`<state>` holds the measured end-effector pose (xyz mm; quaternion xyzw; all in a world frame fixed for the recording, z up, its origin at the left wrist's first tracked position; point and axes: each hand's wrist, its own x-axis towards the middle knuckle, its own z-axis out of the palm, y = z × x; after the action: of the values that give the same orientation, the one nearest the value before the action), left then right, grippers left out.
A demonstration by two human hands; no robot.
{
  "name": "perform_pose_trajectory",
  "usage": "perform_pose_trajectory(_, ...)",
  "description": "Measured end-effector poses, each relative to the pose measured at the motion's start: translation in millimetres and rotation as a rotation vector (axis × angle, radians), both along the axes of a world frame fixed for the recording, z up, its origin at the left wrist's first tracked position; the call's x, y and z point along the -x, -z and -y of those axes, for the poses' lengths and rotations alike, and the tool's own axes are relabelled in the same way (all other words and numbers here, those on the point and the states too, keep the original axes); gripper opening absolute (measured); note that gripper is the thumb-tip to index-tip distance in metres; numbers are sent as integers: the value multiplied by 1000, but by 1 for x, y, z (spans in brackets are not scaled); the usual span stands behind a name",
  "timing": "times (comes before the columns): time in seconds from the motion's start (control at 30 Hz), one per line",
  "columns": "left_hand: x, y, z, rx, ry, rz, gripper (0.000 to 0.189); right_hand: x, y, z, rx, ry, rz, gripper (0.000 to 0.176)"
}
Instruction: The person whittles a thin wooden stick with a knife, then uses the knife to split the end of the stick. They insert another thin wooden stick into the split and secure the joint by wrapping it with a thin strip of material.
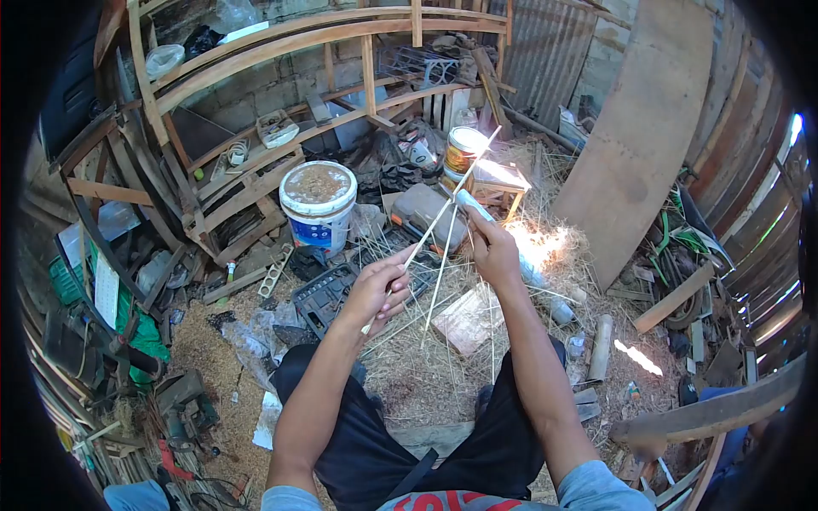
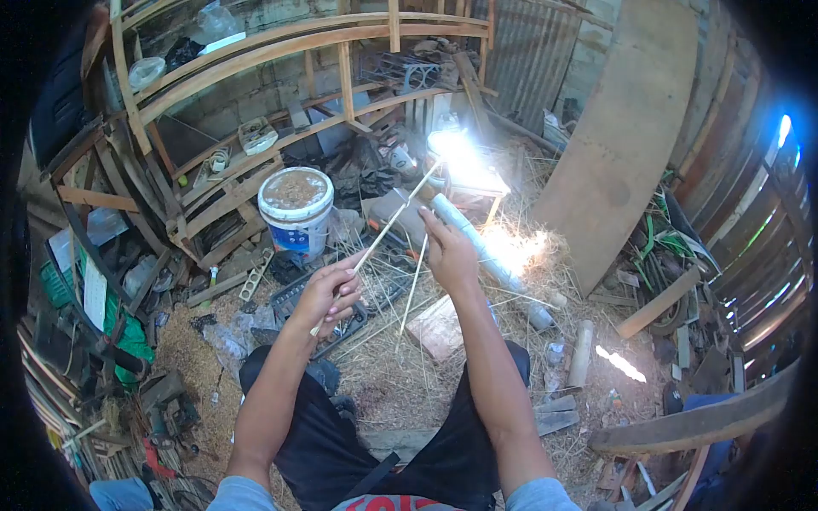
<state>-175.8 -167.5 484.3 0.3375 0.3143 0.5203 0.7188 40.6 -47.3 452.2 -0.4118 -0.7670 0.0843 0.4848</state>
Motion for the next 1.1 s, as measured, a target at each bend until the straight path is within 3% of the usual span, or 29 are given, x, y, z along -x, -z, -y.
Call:
perform_pose_trajectory(0.33,7,8,28,1,44,-176,51,-27,2,3,48,129,140,44)
perform_pose_trajectory(0.43,14,8,45,10,114,-279,51,-37,12,-16,172,235,-89,42)
perform_pose_trajectory(0.47,13,10,52,15,130,-291,50,-49,12,-26,68,218,-44,42)
perform_pose_trajectory(0.6,15,9,56,37,115,-272,50,-53,6,-21,119,270,113,41)
perform_pose_trajectory(0.8,28,7,63,6,155,-350,51,-65,10,-42,49,265,23,39)
perform_pose_trajectory(0.97,33,2,60,49,159,-356,50,-78,10,-51,187,321,68,33)
perform_pose_trajectory(1.1,42,-6,64,86,217,-405,49,-126,61,-99,307,519,-130,34)
